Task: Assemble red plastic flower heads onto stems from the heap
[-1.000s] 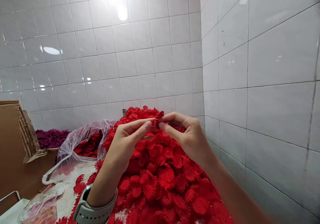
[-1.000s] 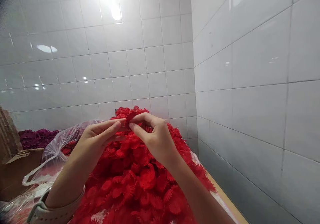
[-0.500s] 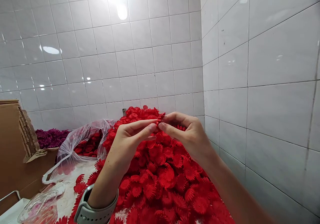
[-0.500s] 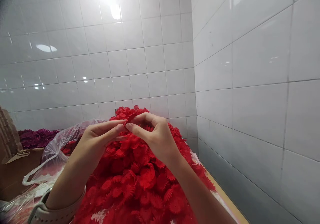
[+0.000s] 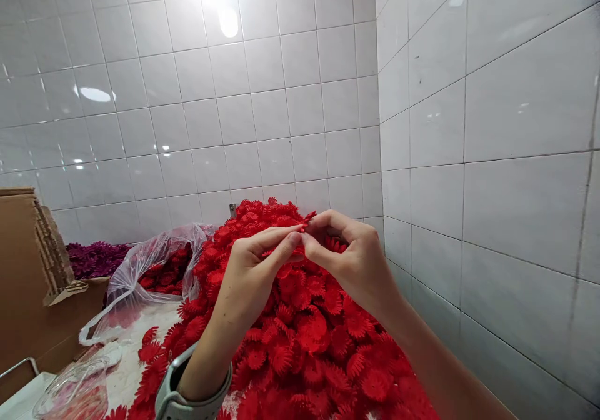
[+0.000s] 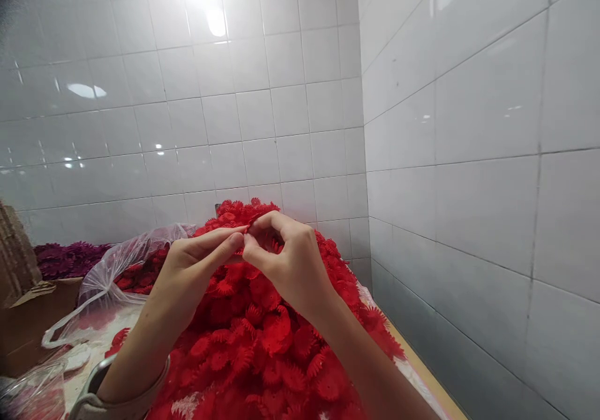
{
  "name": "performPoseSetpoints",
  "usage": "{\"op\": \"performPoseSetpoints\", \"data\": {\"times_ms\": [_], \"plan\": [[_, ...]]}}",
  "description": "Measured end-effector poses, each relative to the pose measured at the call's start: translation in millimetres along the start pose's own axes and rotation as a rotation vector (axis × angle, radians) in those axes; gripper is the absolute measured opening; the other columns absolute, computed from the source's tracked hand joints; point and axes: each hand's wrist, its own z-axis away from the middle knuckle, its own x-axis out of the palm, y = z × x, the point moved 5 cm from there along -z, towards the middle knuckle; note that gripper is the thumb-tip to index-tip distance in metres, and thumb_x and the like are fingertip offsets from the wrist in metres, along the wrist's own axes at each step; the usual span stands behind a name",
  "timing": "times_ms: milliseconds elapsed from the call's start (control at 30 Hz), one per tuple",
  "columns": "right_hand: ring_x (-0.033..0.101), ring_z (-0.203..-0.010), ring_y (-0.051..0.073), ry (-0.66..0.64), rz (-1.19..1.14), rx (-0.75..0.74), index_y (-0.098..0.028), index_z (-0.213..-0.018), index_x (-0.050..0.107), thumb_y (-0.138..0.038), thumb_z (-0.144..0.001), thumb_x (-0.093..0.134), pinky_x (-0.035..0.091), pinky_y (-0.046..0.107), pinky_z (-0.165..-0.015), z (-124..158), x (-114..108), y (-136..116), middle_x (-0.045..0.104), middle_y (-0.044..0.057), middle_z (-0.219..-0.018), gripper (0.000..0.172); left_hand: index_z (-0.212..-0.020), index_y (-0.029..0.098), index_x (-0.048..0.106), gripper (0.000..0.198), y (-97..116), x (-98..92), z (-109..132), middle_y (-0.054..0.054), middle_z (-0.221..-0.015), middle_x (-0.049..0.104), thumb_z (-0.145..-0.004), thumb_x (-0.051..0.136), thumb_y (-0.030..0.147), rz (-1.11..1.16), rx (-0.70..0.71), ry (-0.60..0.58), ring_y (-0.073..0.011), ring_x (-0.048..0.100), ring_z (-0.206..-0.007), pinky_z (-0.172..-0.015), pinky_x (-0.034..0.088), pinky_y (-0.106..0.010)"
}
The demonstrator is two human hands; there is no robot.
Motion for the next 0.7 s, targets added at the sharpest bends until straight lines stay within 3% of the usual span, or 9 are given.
{"op": "performPoseSetpoints", "data": {"times_ms": [167,400,600,700], "plan": [[0.042,-0.053,0.007,-0.073,-0.146,0.090,-0.018,-0.063,0.055,-0.015,-0.071,0.059,0.034,0.020,-0.049,-4,-3,3,0.049,-0.006,-0.058,0.009,-0.085,0.023,0.079,0.016,0,0.5,1,0.003,-0.078,0.078,-0.080,0.066,0.015,0.060,-0.010,-0.009,-0.0098,0.071,-0.073,-0.067,0.055,-0.011],[0.029,-0.043,0.004,-0.291,-0.807,0.347,-0.017,-0.055,0.051,-0.018,-0.066,0.060,0.024,0.018,-0.041,-5,9,17,0.044,-0.006,-0.050,0.014,-0.074,0.013,0.077,0.016,-13,0.3,-3,-0.002,-0.074,0.077,-0.081,0.063,0.017,0.439,-0.220,-0.041,-0.0114,0.072,-0.068,-0.069,0.058,-0.014],[0.021,-0.044,0.005,-0.177,-1.085,0.367,-0.019,-0.051,0.043,-0.027,-0.062,0.067,0.026,0.015,-0.037,-8,18,30,0.029,-0.008,-0.054,0.027,-0.066,0.011,0.075,0.020,-24,7.2,-3,-0.004,-0.075,0.077,-0.077,0.060,0.006,0.681,-0.358,0.029,-0.0113,0.072,-0.074,-0.072,0.058,-0.012],[0.015,-0.046,0.007,-0.094,-1.058,0.336,-0.022,-0.050,0.035,-0.032,-0.060,0.069,0.023,0.016,-0.035,-8,18,36,0.022,-0.009,-0.054,0.037,-0.059,0.012,0.070,0.024,-29,10.0,-2,-0.006,-0.073,0.075,-0.078,0.057,0.007,0.706,-0.392,0.132,-0.0167,0.073,-0.083,-0.080,0.060,-0.021]]}}
